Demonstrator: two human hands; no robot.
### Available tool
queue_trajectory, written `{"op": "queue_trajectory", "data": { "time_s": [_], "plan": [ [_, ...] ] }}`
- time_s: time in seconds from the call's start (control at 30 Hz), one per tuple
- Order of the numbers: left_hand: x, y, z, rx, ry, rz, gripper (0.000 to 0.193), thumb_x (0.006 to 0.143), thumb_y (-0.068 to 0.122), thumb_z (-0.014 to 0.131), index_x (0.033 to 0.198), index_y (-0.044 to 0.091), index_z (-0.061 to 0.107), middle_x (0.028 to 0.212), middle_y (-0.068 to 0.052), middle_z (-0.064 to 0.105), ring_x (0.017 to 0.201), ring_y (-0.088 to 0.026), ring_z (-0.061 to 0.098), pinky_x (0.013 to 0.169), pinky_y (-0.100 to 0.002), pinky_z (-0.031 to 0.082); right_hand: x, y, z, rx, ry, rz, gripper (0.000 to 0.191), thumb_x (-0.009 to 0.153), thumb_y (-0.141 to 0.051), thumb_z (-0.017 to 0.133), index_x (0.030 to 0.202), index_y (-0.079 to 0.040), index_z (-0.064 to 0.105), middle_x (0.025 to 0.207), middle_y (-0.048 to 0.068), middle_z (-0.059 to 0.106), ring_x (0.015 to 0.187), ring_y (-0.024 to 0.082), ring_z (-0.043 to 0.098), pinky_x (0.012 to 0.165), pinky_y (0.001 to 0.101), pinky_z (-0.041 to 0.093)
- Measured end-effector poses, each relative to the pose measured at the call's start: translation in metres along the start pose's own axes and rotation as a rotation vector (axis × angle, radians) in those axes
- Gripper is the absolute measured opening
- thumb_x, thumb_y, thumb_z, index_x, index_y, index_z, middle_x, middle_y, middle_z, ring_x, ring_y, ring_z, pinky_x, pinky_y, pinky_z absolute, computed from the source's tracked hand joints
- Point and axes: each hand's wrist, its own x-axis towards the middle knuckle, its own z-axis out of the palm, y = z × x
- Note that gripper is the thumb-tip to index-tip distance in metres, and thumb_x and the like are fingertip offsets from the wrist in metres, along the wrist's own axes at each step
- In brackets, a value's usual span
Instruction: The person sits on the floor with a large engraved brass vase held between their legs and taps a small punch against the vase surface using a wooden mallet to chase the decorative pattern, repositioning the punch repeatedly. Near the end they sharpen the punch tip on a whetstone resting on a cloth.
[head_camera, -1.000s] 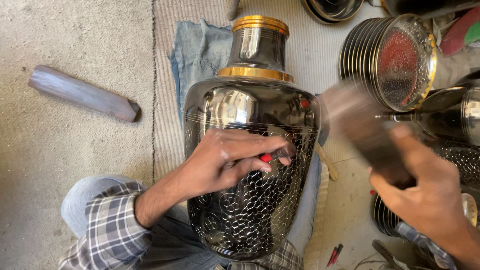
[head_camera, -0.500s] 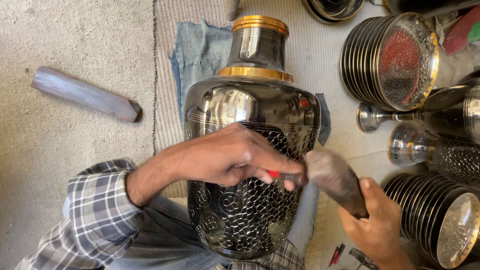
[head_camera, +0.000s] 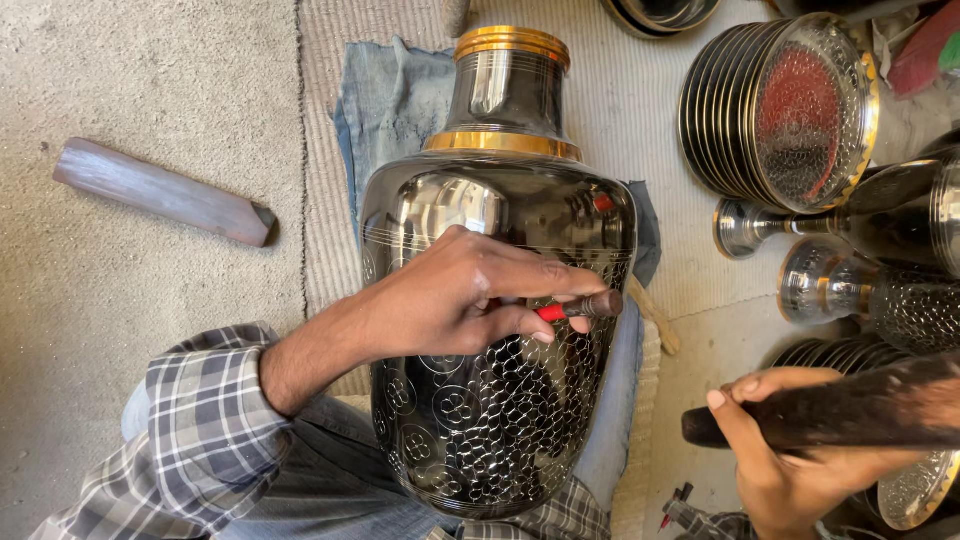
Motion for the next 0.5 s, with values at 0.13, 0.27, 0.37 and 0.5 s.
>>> {"op": "queue_trajectory", "data": {
  "time_s": [0.13,0.27,0.37,0.5],
  "plan": [
    [0.002,0.005,-0.003,-0.126,-0.118,-0.032,0.049,0.098,0.001,0.069,0.143,0.017,0.06,0.128,-0.001,0.076,0.102,-0.013,0.081,0.085,-0.027,0.068,0.007,-0.003,0.006,-0.528,-0.294,-0.255,0.099,0.068,0.014,0.079,0.145,-0.011,0.023,0.082,0.019,0.067,0.069,0.023,0.066,0.06,0.038,0.056],
    [0.009,0.005,-0.009,-0.094,-0.249,-0.043,0.057,0.089,-0.005,0.07,0.14,0.018,0.063,0.121,-0.001,0.079,0.099,-0.013,0.081,0.078,-0.027,0.068,0.002,0.001,0.023,-0.015,-0.121,-0.121,0.088,0.086,0.012,0.075,0.155,-0.011,0.024,0.097,0.016,0.066,0.079,0.017,0.068,0.061,0.0266,0.059],
    [0.017,0.006,-0.011,-0.08,-0.336,-0.021,0.062,0.086,-0.009,0.069,0.141,0.021,0.063,0.117,-0.001,0.079,0.098,-0.013,0.08,0.074,-0.028,0.066,-0.006,0.004,0.03,-0.207,-0.134,-0.28,0.083,0.083,0.012,0.076,0.15,-0.013,0.033,0.092,0.016,0.066,0.078,0.018,0.068,0.062,0.0301,0.058],
    [0.026,0.008,-0.009,0.041,-0.466,-0.088,0.065,0.082,-0.01,0.068,0.135,0.027,0.066,0.116,0.002,0.08,0.083,-0.011,0.079,0.051,-0.031,0.055,-0.012,0.009,0.025,-0.286,-0.111,-0.355,0.088,0.083,0.01,0.069,0.155,-0.017,0.028,0.096,0.019,0.064,0.08,0.023,0.068,0.063,0.0354,0.056]
  ]
}}
